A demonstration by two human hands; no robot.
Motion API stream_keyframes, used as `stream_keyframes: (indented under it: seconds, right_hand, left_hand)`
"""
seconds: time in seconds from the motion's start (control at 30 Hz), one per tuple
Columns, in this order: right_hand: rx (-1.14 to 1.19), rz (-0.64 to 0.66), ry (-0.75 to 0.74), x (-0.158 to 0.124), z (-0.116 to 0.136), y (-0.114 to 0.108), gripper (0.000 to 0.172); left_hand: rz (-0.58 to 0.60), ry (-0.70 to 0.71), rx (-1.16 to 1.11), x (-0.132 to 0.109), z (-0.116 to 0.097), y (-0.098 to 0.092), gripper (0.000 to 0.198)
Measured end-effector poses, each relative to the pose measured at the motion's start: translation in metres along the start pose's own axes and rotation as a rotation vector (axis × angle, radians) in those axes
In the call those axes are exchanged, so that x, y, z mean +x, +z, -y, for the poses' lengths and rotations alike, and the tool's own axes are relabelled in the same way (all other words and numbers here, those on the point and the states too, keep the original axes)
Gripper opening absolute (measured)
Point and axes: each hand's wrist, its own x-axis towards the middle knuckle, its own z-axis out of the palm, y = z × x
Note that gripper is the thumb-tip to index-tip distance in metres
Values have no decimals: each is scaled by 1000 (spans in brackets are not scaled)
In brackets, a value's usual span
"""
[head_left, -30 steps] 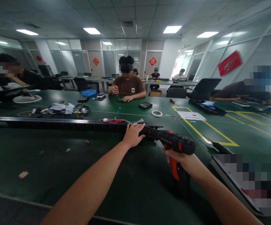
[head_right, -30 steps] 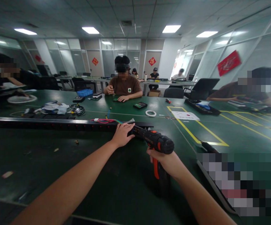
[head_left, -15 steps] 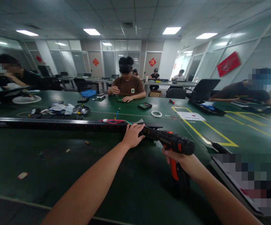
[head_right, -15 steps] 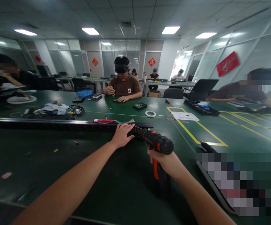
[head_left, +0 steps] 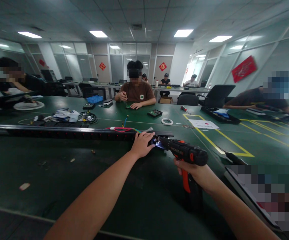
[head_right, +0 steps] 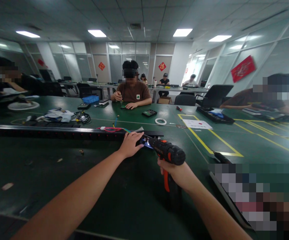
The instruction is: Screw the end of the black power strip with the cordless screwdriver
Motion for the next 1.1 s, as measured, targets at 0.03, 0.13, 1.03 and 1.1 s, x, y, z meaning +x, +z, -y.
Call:
stream_keyframes:
  seconds: [0.03, 0.13, 1.03, 1.1]
  right_hand:
    - [-5, 3, -6, 0, 0, 0, 29]
    - [-35, 15, -33, 0, 0, -1, 28]
    - [-8, -10, -10, -3, 4, 2, 28]
    - [17, -11, -9, -2, 2, 1, 28]
  left_hand:
    - [-1, 2, -1, 0, 0, 0, 64]
    - [-7, 6, -7, 0, 0, 0, 64]
    - [-14, 10, -11, 0, 0, 0, 63]
    - [-9, 6, -9, 0, 0, 0, 63]
